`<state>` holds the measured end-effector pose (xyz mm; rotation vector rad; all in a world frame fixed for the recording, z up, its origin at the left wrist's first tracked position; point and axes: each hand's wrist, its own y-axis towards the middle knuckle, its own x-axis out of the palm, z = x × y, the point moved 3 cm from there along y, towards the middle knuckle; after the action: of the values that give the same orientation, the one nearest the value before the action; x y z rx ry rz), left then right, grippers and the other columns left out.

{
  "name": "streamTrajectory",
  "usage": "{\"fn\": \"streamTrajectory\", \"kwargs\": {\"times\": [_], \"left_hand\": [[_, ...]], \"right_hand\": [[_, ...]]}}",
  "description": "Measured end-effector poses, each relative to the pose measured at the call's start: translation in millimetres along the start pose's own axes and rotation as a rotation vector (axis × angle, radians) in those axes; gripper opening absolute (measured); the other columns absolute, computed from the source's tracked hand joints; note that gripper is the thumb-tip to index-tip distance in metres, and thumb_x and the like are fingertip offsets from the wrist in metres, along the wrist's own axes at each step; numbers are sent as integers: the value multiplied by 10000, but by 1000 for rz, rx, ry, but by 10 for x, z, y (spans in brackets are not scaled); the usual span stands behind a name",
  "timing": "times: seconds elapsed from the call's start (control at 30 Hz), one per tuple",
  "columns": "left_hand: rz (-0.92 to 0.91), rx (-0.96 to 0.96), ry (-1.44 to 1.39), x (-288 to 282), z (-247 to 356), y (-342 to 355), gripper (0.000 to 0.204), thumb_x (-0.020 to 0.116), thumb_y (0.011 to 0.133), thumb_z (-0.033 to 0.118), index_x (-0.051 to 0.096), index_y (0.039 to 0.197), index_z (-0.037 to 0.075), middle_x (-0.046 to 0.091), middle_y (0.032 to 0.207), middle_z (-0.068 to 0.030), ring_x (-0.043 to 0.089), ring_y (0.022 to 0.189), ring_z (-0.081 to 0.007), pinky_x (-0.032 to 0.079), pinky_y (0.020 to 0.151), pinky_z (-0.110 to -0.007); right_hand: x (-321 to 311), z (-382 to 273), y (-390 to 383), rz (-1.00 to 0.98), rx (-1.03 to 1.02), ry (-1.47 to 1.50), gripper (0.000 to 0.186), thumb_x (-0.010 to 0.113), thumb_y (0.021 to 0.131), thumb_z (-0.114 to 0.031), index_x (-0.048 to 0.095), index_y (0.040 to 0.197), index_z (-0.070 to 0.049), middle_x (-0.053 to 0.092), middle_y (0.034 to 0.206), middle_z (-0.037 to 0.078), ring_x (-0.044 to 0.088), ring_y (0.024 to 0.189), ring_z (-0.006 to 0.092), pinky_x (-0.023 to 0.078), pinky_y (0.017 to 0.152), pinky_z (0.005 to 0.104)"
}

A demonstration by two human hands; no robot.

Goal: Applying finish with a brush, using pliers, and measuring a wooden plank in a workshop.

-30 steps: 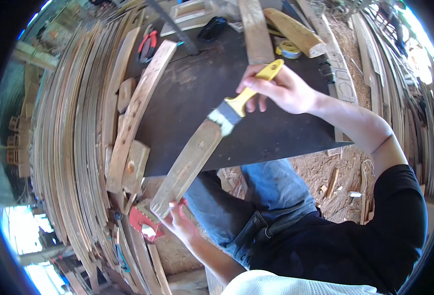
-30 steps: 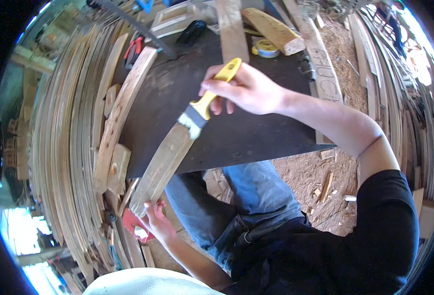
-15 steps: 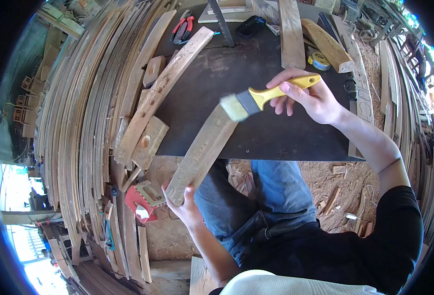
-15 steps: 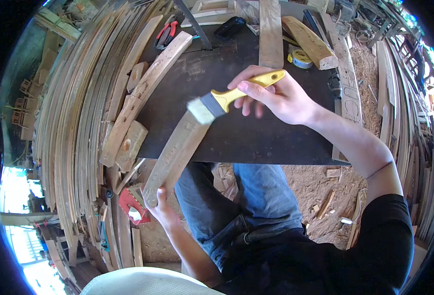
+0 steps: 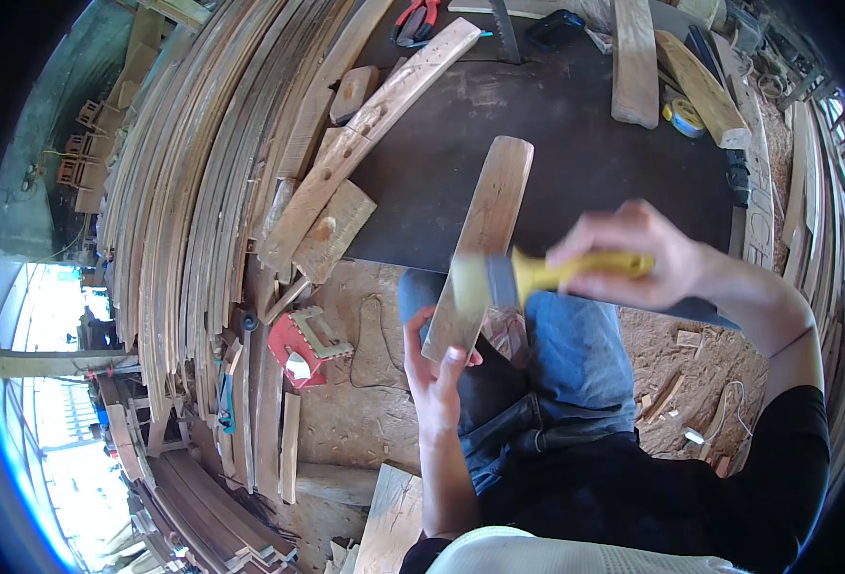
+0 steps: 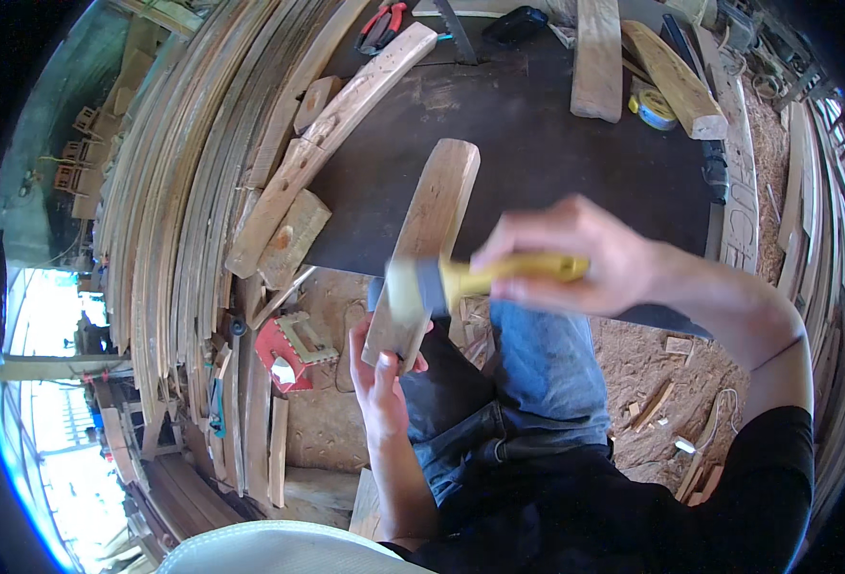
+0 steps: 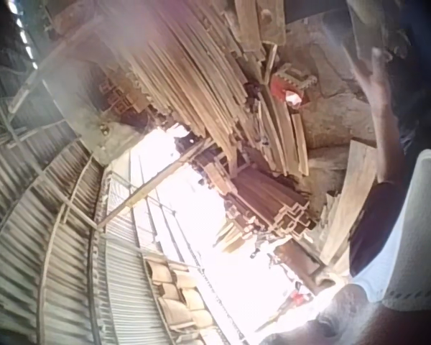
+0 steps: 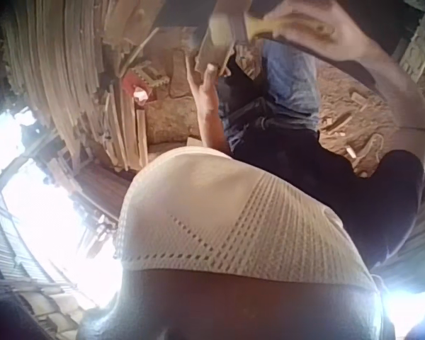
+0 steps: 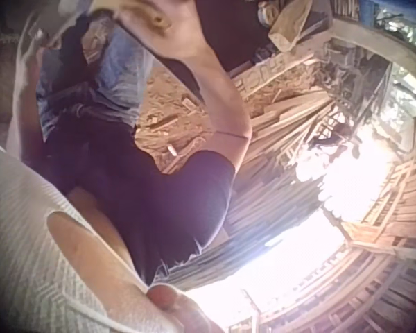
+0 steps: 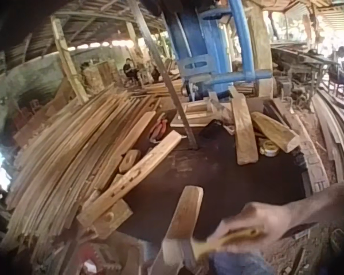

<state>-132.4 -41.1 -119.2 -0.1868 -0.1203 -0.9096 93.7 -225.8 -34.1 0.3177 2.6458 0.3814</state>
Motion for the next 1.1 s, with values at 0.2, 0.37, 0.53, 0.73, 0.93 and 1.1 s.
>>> {"fn": "streamTrajectory", "kwargs": {"times": [0.2,0.37,0.53,0.73,0.93,1.1], "left_hand": [[30,4,-37,101,128,37,610,734,979,178,402,1452,-17,681,1122,-174,662,806,-193,556,744,-324],[57,135,154,55,466,318,528,589,1043,347,509,1405,-29,707,1087,-173,675,807,-229,540,674,-347],[141,103,-70,-141,751,653,588,476,1070,495,613,1313,-23,736,1089,-191,713,902,-251,514,654,-316],[178,274,225,-376,1556,1611,707,588,1022,530,511,1458,-21,739,1220,-162,671,998,-229,489,914,-344],[103,190,377,-505,1649,2892,625,745,967,365,535,1452,32,700,1277,-165,717,1111,-266,506,895,-361],[69,185,704,-449,1442,3273,674,796,951,299,496,1493,35,620,1381,-148,711,1141,-256,514,965,-395]], "right_hand": [[24,-94,-34,30,-97,-34,315,774,964,-77,662,1248,1,770,953,116,771,763,232,586,651,325],[-127,-41,-69,169,-145,-60,221,734,983,-145,668,1174,-57,769,981,117,770,817,290,595,694,396],[-616,96,-179,381,-72,-30,190,681,1028,-163,665,1174,-42,777,944,105,771,834,250,587,741,379],[-833,86,-158,452,30,-149,139,637,1050,-145,700,1109,-36,775,948,98,767,839,228,588,764,372],[-838,204,-120,420,-76,-261,210,649,1037,-75,715,1230,-26,776,1055,142,778,908,254,603,804,367],[-826,278,-130,389,-99,-323,253,671,1015,-75,735,1258,-38,786,1134,168,777,978,308,615,854,401]]}}
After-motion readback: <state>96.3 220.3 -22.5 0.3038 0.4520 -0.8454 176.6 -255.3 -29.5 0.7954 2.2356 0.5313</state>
